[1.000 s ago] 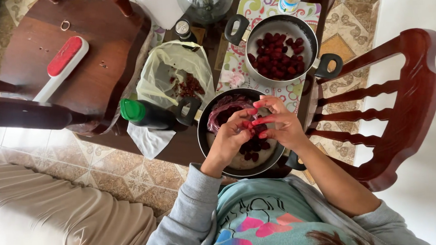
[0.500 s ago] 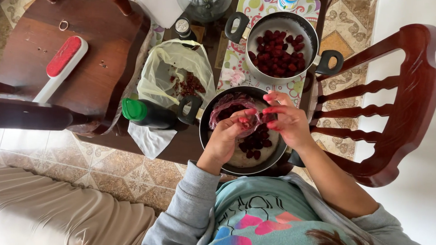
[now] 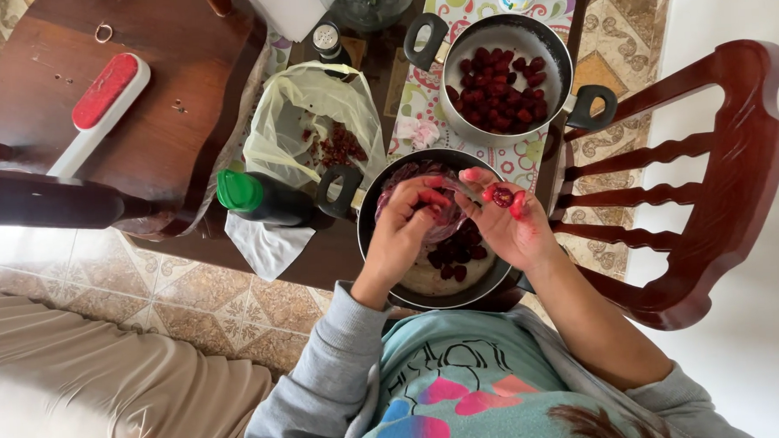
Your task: The person is sorting dried hibiscus flowers or similar small fruits from a plastic bag into a pot.
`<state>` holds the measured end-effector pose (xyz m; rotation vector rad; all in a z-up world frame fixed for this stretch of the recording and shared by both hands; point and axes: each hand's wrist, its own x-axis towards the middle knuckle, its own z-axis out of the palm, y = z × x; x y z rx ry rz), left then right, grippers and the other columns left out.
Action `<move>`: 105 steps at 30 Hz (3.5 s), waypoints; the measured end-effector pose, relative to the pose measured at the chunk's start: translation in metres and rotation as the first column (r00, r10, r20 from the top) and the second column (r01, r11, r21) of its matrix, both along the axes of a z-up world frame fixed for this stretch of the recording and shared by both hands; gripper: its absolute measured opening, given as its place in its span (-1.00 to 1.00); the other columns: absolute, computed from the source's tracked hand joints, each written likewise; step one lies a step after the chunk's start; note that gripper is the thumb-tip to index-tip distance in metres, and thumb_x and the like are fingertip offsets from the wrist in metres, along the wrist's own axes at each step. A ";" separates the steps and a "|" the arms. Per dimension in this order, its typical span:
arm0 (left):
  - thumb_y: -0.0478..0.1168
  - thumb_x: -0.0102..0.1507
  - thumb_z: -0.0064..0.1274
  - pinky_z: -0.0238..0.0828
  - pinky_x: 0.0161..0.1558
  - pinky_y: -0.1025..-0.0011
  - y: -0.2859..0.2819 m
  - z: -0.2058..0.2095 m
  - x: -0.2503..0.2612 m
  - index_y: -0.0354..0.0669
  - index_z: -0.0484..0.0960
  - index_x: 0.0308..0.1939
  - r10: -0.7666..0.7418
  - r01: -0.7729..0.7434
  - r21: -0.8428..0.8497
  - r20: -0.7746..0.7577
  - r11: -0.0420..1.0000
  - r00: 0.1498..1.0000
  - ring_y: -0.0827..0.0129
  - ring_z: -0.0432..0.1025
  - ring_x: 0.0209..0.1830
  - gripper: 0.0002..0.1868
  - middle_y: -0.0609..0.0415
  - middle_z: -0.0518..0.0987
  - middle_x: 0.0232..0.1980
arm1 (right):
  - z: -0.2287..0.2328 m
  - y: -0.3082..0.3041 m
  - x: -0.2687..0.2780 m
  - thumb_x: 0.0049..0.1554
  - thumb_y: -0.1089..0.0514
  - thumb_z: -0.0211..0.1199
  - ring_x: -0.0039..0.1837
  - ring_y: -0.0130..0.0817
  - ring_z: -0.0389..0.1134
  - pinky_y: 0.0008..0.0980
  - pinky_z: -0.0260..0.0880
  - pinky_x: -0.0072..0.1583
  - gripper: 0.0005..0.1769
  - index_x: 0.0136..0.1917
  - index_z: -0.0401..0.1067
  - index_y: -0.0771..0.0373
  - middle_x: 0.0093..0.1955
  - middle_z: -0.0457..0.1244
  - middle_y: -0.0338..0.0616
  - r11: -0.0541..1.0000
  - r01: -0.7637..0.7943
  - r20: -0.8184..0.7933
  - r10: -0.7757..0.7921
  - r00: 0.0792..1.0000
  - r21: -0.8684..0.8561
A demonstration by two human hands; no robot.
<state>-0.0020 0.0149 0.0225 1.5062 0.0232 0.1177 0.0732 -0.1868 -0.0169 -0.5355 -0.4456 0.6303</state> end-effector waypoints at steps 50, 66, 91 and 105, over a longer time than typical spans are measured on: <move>-0.14 0.24 0.25 0.14 0.27 0.19 -0.018 0.061 0.011 -0.05 0.71 -0.11 0.151 -0.310 0.586 0.304 0.749 0.941 0.23 0.40 0.21 -0.82 0.19 0.54 0.24 | 0.038 0.002 0.011 0.17 0.06 0.44 0.59 -0.20 0.09 -0.11 0.09 0.62 -0.62 0.16 0.56 0.31 0.41 0.15 -0.17 0.661 0.673 0.707 -0.299 0.641 -0.331; -0.23 0.09 0.24 0.12 0.23 0.14 -0.021 0.074 0.000 -0.12 0.66 -0.18 0.133 -0.430 0.715 0.434 0.550 0.891 0.32 0.41 0.18 -0.78 0.26 0.56 0.18 | 0.029 0.007 -0.003 0.17 0.06 0.44 0.57 -0.23 0.10 -0.18 0.06 0.62 -0.65 0.14 0.57 0.31 0.37 0.20 -0.15 0.603 0.715 0.714 -0.318 0.623 -0.355; -0.20 0.22 0.23 -0.47 0.43 -0.24 0.143 -0.040 0.090 -0.17 0.71 -0.23 0.495 -0.394 0.919 0.337 0.011 0.801 0.12 0.28 0.24 -0.86 0.09 0.51 0.08 | 0.004 -0.020 0.065 0.22 0.16 0.38 0.38 -0.29 0.31 -0.28 0.26 0.46 -0.74 0.18 0.57 0.22 0.39 0.27 -0.09 0.876 0.314 0.111 -0.294 0.949 -0.366; -0.40 0.07 0.12 -0.16 0.33 -0.13 0.130 -0.047 0.089 -0.04 0.60 0.33 0.459 -0.311 0.942 0.335 -0.128 0.823 0.09 0.12 0.52 -0.31 -0.12 0.17 0.59 | -0.034 -0.036 0.183 0.23 0.17 0.44 0.44 -0.20 0.21 -0.22 0.23 0.42 -0.59 0.31 0.48 0.25 0.48 0.15 -0.05 0.267 0.680 0.695 -0.050 0.717 -0.683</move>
